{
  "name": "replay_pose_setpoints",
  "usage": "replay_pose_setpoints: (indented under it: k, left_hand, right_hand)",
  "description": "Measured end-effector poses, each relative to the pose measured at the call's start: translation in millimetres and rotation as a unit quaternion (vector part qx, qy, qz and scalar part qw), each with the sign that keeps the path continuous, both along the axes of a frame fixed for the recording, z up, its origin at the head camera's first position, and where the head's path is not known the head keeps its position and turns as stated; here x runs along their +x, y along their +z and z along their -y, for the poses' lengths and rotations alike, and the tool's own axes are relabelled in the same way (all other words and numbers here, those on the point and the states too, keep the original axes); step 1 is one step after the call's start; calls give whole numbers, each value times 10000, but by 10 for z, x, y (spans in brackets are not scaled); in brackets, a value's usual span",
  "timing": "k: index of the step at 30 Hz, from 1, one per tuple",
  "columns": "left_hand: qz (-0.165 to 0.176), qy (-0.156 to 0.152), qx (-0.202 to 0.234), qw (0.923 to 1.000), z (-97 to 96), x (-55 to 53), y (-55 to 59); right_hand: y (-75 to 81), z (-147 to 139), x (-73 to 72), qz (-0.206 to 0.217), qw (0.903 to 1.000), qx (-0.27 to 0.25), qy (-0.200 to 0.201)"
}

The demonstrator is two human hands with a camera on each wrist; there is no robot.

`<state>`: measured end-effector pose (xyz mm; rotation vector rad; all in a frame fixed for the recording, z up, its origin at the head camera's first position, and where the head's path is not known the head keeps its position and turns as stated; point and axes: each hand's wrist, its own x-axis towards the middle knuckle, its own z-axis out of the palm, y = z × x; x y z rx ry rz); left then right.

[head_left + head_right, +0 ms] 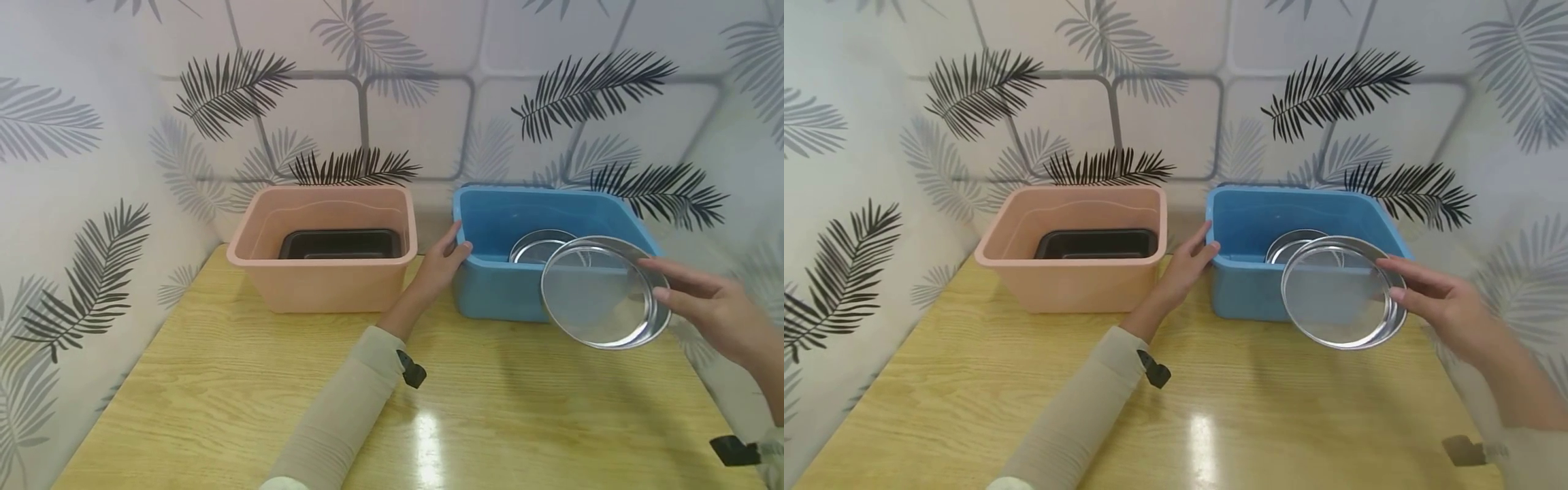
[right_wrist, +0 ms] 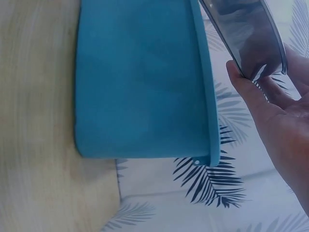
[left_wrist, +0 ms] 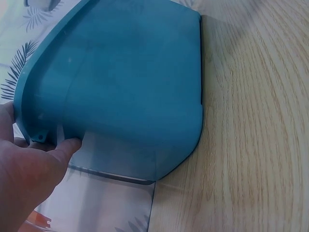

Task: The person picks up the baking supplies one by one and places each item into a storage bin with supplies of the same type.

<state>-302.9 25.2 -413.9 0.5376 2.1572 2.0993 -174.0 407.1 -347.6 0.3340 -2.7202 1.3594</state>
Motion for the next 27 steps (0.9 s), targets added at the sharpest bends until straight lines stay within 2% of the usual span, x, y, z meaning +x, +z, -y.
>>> replay_pose_setpoints:
  k: [1, 6, 8, 15, 18, 27]
  left_hand:
    - [-3, -3, 2, 10000, 0, 0, -1]
    - [-4, -30, 47, 10000, 1, -5, -7]
    - [10, -56, 76, 10000, 0, -4, -7]
    - [84, -68, 103, 9999, -10, -2, -1]
    - [98, -38, 96, 9999, -10, -5, -5]
    - [59, -2, 39, 10000, -10, -22, -5]
  right_hand:
    - [25, -8, -28, -9, 9996, -262, 120]
    - [179, -36, -197, -144, 9983, -519, 220]
    - [256, -47, -271, -160, 9993, -325, 25]
    - [447, -111, -550, -97, 9997, -132, -158]
    - [479, -129, -653, 6, 9998, 62, -174]
    - [512, -82, -979, 459, 9984, 191, -286]
